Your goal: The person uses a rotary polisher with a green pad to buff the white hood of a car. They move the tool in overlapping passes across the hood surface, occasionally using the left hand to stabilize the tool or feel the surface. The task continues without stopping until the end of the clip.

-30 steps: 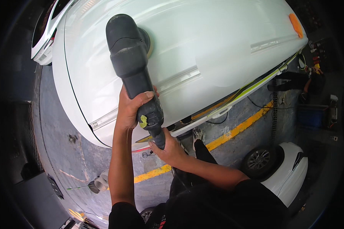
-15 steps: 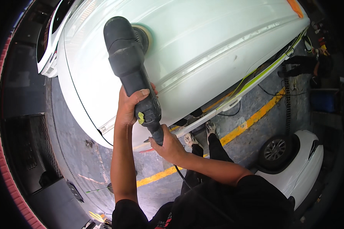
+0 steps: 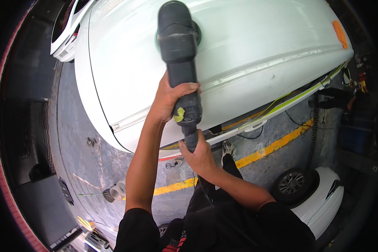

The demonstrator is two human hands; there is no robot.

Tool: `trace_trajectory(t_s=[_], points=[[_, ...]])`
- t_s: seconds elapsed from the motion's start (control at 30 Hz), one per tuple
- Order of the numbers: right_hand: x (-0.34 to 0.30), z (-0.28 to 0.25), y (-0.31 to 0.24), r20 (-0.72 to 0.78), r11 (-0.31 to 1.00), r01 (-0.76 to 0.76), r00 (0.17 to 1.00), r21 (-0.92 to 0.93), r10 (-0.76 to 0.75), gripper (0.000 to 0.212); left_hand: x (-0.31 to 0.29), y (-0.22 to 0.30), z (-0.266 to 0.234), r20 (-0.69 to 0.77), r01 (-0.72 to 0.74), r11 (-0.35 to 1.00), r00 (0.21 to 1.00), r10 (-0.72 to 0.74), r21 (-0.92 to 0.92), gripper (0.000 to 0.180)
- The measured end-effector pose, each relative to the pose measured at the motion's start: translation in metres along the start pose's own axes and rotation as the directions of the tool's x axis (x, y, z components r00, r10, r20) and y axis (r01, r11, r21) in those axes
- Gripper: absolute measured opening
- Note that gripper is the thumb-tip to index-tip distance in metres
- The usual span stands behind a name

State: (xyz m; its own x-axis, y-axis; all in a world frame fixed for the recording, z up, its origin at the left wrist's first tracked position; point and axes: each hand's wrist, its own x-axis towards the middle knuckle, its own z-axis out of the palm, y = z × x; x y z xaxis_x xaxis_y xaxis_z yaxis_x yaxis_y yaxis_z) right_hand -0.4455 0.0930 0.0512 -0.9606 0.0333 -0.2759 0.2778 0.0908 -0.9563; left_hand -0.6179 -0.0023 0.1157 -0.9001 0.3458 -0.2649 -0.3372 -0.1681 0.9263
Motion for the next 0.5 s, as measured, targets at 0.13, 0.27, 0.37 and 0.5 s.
trace_trajectory(t_s=[0.13,0.27,0.37,0.5], points=[[-0.001,-0.004,-0.005,0.021,0.998,-0.014,1.0,-0.066,0.015,0.036,0.001,-0.011,-0.006,-0.059,-0.13,0.991,0.989,0.132,0.042,0.058],[-0.006,0.015,-0.003,0.132,0.985,-0.013,0.991,-0.172,0.037,0.039,-0.034,-0.008,-0.039,-0.127,-0.116,0.993,0.985,0.113,-0.019,0.054],[-0.013,0.035,-0.005,0.311,0.974,-0.002,0.948,-0.228,0.075,0.053,-0.07,-0.008,-0.077,-0.207,-0.097,0.993,0.975,0.08,-0.069,0.049],[-0.038,0.012,-0.049,0.413,0.982,0.12,0.909,-0.143,-0.051,0.073,-0.107,0.004,-0.072,-0.424,-0.098,0.981,0.906,0.019,-0.167,0.05]])
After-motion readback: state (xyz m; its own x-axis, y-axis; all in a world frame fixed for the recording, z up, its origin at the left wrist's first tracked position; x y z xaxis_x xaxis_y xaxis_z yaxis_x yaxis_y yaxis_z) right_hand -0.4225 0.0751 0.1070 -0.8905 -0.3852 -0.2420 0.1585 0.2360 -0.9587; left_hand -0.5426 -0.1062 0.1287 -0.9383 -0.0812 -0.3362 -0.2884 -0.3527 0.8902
